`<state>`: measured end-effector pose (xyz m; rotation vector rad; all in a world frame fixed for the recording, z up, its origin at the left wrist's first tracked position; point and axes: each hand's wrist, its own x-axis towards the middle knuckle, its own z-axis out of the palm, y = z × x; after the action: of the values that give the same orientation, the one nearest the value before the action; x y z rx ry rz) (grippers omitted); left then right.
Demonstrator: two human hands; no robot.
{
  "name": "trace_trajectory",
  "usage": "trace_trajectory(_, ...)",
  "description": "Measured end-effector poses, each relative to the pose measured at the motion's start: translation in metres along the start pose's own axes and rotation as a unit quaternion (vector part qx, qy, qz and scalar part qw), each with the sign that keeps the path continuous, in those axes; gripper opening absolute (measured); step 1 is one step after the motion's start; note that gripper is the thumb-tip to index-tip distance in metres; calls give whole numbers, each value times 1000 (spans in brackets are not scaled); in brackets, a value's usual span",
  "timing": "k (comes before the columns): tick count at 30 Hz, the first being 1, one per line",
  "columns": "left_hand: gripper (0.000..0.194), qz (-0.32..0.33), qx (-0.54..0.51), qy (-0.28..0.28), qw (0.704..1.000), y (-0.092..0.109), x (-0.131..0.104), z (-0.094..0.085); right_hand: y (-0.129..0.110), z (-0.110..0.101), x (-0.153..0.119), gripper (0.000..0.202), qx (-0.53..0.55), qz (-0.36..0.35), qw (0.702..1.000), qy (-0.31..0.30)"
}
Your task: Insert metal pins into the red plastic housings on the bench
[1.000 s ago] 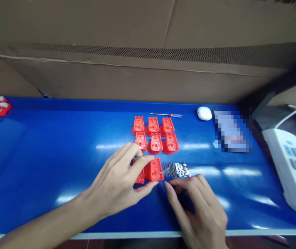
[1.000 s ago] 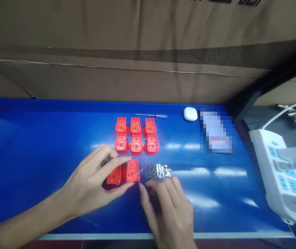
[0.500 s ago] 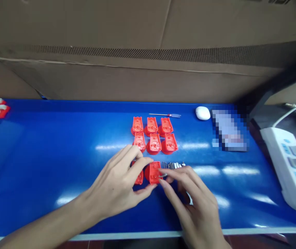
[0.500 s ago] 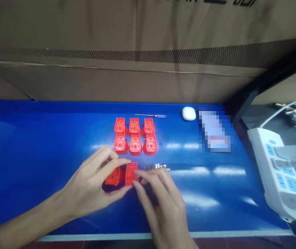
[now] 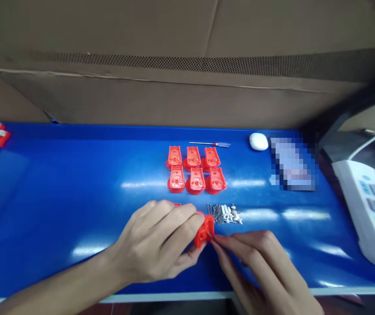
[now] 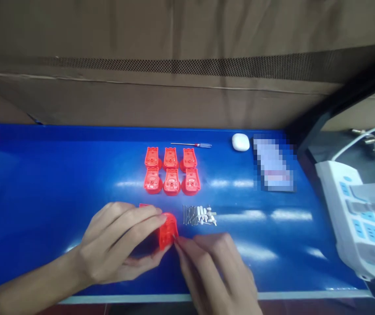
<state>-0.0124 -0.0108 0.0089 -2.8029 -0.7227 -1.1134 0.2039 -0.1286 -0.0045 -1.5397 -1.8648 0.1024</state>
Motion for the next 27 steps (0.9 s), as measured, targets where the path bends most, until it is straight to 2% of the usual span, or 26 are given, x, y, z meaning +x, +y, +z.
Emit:
trace_trajectory(5, 40, 14, -9, 20, 1000, 0, 1, 0, -13, 2, 3, 23, -20, 37, 999, 19)
trace_trajectory(9, 38, 3, -20, 13, 1000, 1, 0, 3, -6, 4, 6, 25, 3, 19, 1000, -6)
trace_trajectory(16, 39, -62, -68, -24, 995, 1, -2, 6, 7, 10, 10, 23, 45, 7, 999, -9)
trace_trajectory(22, 40, -120, -98, -75, 985, -4, -5, 7, 9, 20, 18, 21, 81, 26, 996, -4)
trace_trajectory(27, 38, -156, -110, -93, 977, -6, 0, 9, 7, 28, 23, 21, 81, 37, 996, 5)
